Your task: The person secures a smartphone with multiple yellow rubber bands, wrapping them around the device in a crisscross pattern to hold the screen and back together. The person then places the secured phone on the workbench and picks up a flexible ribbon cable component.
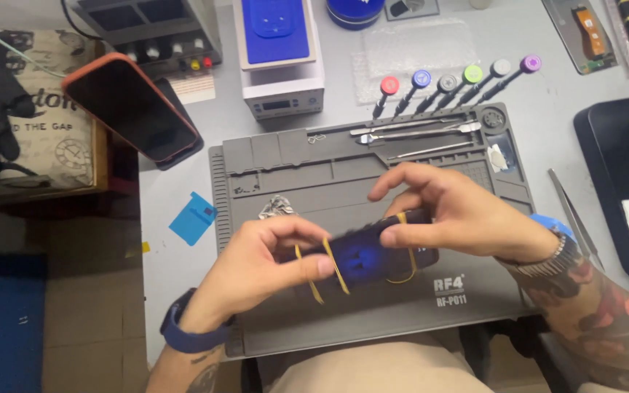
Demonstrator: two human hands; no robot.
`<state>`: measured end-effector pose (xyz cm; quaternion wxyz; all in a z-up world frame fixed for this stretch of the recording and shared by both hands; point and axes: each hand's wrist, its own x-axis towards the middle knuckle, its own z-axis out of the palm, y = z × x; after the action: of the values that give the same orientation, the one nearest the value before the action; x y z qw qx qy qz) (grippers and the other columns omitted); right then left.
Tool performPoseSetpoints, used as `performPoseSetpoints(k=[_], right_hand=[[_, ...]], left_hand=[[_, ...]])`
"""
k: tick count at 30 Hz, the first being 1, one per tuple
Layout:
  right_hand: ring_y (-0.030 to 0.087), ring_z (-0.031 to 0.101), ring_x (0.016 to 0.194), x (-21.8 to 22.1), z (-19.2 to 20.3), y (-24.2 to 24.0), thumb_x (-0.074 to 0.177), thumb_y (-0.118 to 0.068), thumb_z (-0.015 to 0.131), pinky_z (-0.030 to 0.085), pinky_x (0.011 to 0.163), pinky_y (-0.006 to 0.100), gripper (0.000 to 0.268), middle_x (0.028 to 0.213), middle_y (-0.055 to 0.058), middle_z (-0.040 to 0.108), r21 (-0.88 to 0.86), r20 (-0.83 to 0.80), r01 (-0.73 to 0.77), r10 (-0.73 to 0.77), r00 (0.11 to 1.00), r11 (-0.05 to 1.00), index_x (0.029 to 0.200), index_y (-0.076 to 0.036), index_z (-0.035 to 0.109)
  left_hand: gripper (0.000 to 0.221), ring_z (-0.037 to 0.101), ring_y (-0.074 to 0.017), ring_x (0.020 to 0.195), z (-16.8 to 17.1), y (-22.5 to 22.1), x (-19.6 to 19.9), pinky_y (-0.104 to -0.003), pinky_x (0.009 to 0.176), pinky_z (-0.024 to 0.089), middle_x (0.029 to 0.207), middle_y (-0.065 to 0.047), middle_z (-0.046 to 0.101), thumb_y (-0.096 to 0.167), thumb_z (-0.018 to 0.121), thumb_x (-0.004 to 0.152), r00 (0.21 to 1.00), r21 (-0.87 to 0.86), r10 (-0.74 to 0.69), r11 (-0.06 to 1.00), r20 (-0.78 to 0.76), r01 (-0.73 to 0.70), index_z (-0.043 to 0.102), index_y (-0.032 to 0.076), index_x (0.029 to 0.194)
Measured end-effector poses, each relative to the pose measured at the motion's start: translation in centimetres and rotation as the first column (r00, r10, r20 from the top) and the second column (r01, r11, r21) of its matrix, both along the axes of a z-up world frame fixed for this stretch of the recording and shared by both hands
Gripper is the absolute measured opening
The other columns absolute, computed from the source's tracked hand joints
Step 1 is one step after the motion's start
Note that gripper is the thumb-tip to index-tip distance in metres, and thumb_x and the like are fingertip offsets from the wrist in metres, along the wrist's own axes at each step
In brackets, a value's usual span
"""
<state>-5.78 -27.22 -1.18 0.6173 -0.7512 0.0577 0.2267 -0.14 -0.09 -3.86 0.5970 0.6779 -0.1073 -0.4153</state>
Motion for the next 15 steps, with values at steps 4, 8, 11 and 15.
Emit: performPoseSetpoints(k=[4, 8, 11, 15], right_hand=[[0.007, 0.061, 0.062, 0.5, -0.9, 0.7, 0.080, -0.020, 0.086, 0.049, 0.054, 0.023, 0.040, 0.070, -0.002, 0.070, -0.188, 0.103, -0.189, 0.211, 0.972, 0.964, 0.115, -0.017, 0.067], [0.008, 0.070, 0.080, -0.3, -0.7, 0.6, 0.084, -0.033, 0.077, 0.055, 0.069, 0.024, 0.045, 0.095, -0.003, 0.076, -0.332, 0.240, -0.102, 0.188, 0.952, 0.938, 0.124, -0.017, 0.063], [0.015, 0.070, 0.087, -3.2, -2.7, -1.3, 0.088, -0.032, 0.074, 0.056, 0.078, 0.030, 0.035, 0.101, 0.001, 0.072, -0.498, 0.491, 0.086, 0.199, 0.848, 0.863, 0.115, -0.012, 0.062], [0.028, 0.063, 0.078, -7.9, -8.6, -1.3, 0.094, -0.039, 0.070, 0.051, 0.067, 0.042, 0.024, 0.093, 0.004, 0.064, -0.701, 0.504, -0.034, 0.528, 0.683, 0.712, 0.103, -0.017, 0.072]], left_hand=[[0.061, 0.080, -0.0087, 0.106, 1.0, -2.1, 0.7, -0.021, 0.086, 0.063, 0.109, -0.003, 0.085, 0.031, 0.085, 0.069, 0.959, 0.158, -0.272, 0.953, 0.074, 0.258, 0.075, 0.013, 0.126], [0.029, 0.063, -0.0012, 0.067, 0.3, -2.1, 1.0, -0.020, 0.063, 0.051, 0.079, 0.002, 0.082, 0.027, 0.076, 0.085, 0.962, 0.143, -0.265, 0.957, 0.061, 0.254, 0.083, 0.010, 0.108], [0.022, 0.071, -0.0050, 0.077, -2.7, -0.3, 0.7, -0.021, 0.074, 0.056, 0.087, -0.002, 0.083, 0.020, 0.078, 0.085, 0.999, 0.088, -0.042, 0.995, 0.018, 0.040, 0.081, 0.007, 0.103], [0.037, 0.077, -0.0216, 0.087, -4.5, 1.4, 0.1, -0.035, 0.083, 0.065, 0.104, -0.016, 0.081, 0.006, 0.076, 0.083, 0.954, -0.231, 0.248, 0.931, -0.168, -0.282, 0.071, -0.003, 0.119]])
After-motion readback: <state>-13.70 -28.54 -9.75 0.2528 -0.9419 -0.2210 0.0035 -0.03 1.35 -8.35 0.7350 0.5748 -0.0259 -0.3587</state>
